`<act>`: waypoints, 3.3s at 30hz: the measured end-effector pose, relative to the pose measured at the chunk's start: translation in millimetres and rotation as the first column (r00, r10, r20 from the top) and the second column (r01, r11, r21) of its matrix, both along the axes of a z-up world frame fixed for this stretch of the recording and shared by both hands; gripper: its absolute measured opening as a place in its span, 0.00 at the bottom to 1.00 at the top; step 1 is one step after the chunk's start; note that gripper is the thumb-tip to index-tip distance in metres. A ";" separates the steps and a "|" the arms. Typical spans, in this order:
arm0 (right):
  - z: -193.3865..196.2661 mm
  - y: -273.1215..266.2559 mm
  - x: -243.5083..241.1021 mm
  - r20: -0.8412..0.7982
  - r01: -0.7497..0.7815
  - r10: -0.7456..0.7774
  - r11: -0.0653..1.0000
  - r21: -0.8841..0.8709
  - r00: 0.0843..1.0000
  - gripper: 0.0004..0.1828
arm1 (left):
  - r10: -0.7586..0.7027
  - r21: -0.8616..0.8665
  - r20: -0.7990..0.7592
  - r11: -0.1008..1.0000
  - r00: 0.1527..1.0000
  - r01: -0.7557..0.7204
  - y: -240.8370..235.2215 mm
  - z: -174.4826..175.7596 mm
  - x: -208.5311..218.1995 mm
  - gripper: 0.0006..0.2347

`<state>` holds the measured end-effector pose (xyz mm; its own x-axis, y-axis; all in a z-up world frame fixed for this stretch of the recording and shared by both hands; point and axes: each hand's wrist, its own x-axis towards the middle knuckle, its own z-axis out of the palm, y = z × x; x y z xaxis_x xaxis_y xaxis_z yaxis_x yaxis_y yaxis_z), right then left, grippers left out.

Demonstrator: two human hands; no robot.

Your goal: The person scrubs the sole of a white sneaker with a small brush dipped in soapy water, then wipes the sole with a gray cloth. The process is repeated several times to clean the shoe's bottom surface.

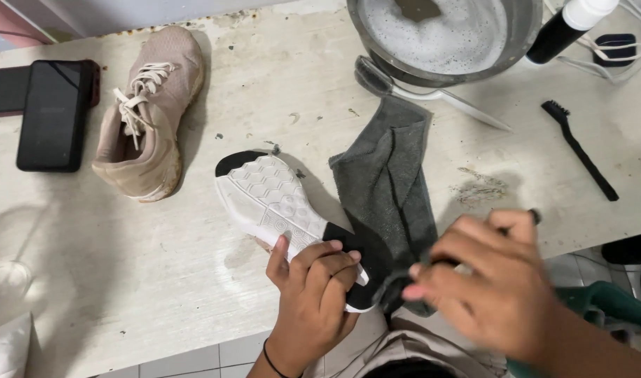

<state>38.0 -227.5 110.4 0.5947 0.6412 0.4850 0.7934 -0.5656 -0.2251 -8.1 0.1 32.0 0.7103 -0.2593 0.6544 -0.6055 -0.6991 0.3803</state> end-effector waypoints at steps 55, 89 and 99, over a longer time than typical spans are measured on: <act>5.9 11.6 -33.2 0.084 0.110 -0.097 0.981 -0.158 0.992 0.20 | 0.005 -0.235 -0.002 0.972 1.000 -0.005 7.6 -13.0 -16.7 0.05; -34.8 -73.7 -31.9 -0.271 0.380 -0.403 0.915 -0.136 0.874 0.13 | 0.025 -0.473 0.093 0.881 0.995 0.023 10.0 -36.9 -23.4 0.06; -28.0 -37.4 -47.5 -0.493 0.231 -0.352 0.929 -0.290 0.796 0.20 | -0.038 -0.171 0.009 0.985 0.999 0.039 11.6 -17.3 -24.2 0.07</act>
